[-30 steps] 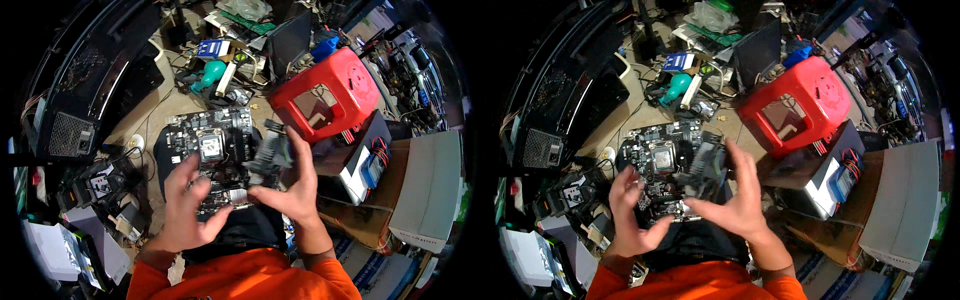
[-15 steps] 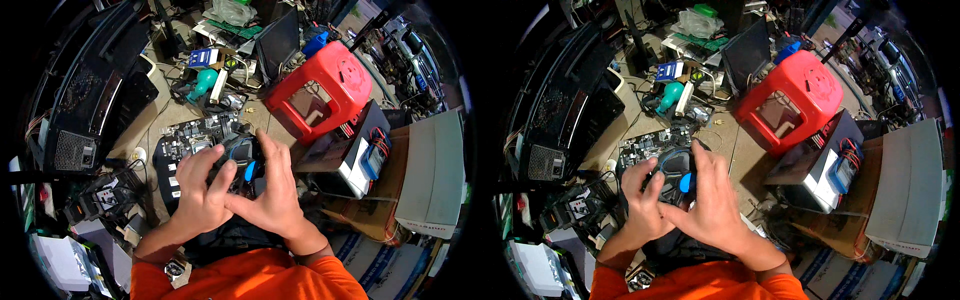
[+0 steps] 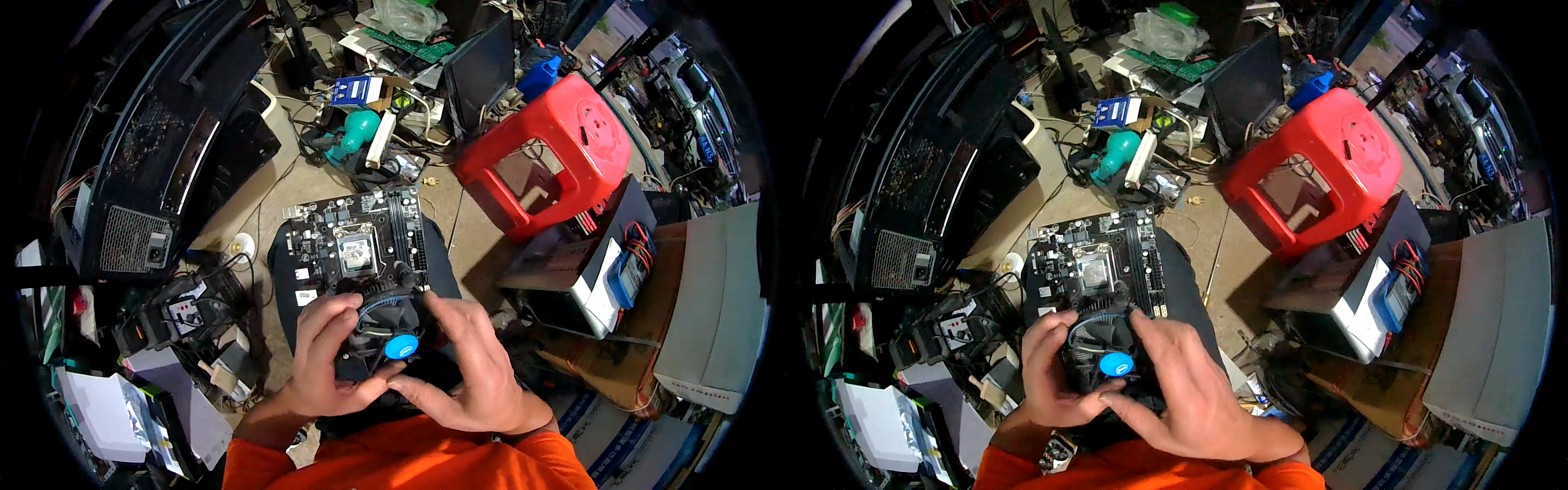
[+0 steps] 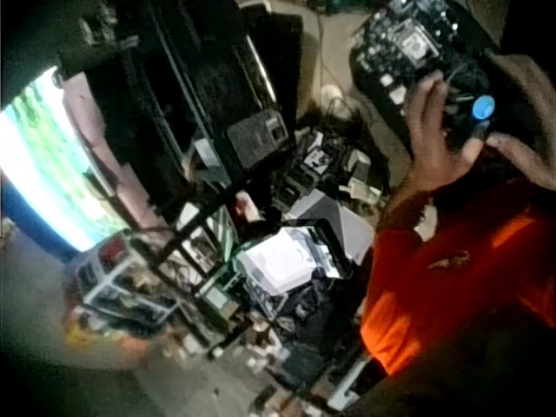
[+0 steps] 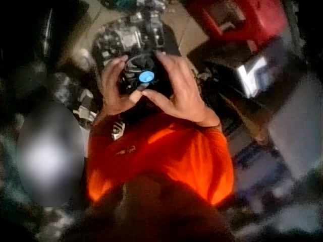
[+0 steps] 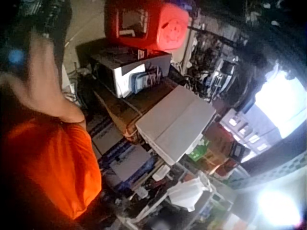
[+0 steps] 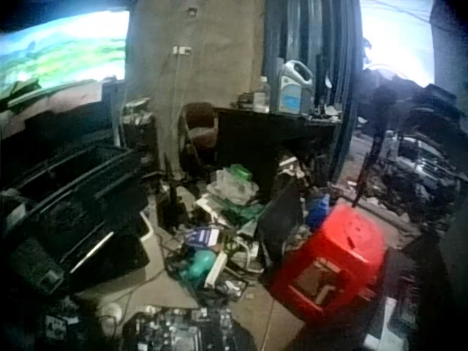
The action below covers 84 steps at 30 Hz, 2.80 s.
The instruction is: The person applies thermal paste to a CPU cooler and installs it onto a motherboard. They then connect the fan cable to the motherboard header and secure the cooler using a screwdriver.
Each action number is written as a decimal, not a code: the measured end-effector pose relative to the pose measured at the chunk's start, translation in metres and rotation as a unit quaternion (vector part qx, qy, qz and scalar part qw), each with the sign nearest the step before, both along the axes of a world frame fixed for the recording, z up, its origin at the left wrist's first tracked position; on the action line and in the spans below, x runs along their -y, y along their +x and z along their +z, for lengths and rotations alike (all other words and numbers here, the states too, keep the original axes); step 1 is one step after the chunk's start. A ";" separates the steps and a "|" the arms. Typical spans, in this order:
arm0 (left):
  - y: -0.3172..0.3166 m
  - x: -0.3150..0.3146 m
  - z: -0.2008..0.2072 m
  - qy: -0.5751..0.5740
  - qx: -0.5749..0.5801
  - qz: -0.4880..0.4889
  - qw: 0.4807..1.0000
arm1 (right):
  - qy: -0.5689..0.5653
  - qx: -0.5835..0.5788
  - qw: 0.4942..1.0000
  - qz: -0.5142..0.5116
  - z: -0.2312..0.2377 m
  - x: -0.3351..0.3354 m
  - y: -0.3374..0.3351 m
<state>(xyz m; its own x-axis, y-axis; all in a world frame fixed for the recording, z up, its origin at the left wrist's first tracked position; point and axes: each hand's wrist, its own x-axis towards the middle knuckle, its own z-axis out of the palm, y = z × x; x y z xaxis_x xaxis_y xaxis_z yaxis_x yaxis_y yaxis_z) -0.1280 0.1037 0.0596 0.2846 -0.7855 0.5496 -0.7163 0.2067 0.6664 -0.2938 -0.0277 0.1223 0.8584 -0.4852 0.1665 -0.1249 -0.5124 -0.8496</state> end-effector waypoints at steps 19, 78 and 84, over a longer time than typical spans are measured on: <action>0.000 0.006 0.007 0.090 0.102 0.010 0.991 | 0.040 0.027 0.999 -0.023 -0.008 -0.003 0.002; 0.086 0.055 0.002 0.141 0.051 -0.069 0.986 | 0.273 -0.025 0.958 -0.089 -0.069 0.078 0.039; 0.085 0.055 -0.002 0.144 0.037 -0.067 0.987 | 0.276 -0.025 0.958 -0.078 -0.074 0.076 0.038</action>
